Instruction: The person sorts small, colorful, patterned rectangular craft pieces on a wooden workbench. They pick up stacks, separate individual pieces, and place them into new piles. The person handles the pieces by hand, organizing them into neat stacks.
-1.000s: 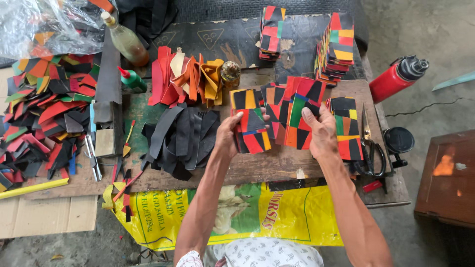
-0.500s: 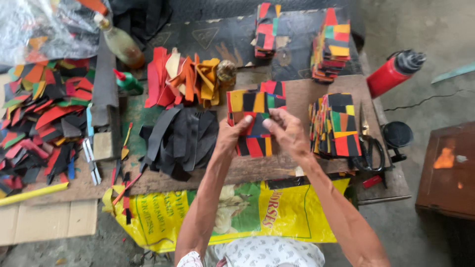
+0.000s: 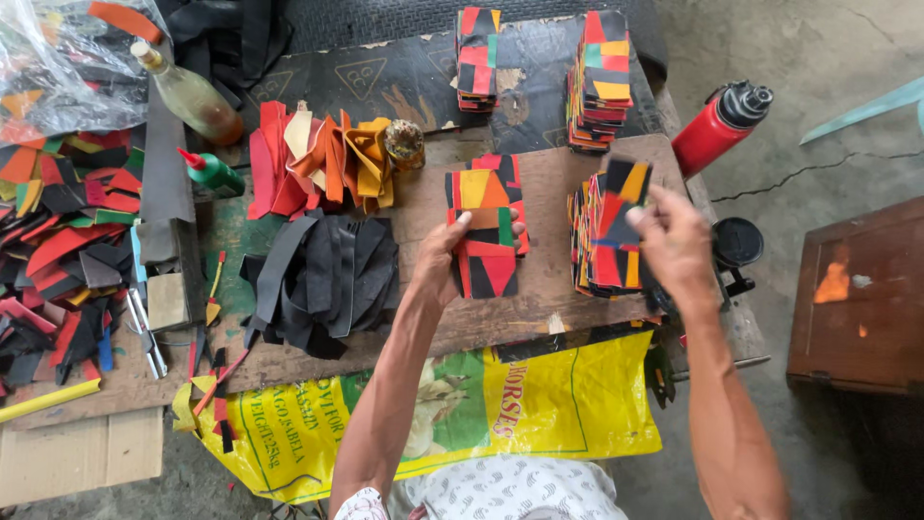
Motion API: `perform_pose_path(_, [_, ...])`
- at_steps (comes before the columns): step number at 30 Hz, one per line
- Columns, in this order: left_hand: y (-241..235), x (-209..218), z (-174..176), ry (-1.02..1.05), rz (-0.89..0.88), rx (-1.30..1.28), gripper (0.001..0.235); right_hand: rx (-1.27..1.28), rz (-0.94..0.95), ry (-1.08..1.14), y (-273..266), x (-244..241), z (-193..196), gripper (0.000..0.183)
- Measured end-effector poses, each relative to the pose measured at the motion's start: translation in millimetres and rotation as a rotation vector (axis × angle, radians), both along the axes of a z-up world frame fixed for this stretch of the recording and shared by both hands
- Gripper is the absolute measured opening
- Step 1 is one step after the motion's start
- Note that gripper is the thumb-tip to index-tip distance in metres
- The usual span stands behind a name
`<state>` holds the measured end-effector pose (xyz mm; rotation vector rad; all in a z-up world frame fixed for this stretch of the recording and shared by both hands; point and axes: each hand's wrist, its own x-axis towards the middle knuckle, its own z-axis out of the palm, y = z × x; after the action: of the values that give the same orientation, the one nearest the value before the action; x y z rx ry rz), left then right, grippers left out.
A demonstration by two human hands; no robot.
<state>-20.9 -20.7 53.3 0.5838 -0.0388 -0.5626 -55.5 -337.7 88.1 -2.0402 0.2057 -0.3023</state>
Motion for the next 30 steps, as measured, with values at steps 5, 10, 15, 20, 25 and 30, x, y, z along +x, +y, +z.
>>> perform_pose_path(5, [-9,1,-25,0.007,0.197,0.217,0.038,-0.496,-0.076,-0.198,12,-17,15,0.041])
perform_pose_path(10, [-29,7,-21,-0.060,0.229,0.264,0.035,0.189,0.120,-0.121,54,-16,19,0.031])
perform_pose_path(15, [-49,-12,5,-0.148,0.199,0.361,0.038,0.329,0.114,-0.010,79,-14,4,0.036])
perform_pose_path(20, [-39,-10,39,0.065,-0.019,0.021,0.052,0.475,0.019,-0.156,16,-5,7,0.032])
perform_pose_path(25, [-39,-3,36,0.054,0.020,0.004,0.047,-0.153,-0.077,-0.008,-9,-5,8,0.034])
perform_pose_path(30, [-38,1,-5,-0.117,0.107,0.171,0.035,-0.192,-0.163,-0.152,22,-23,22,0.031])
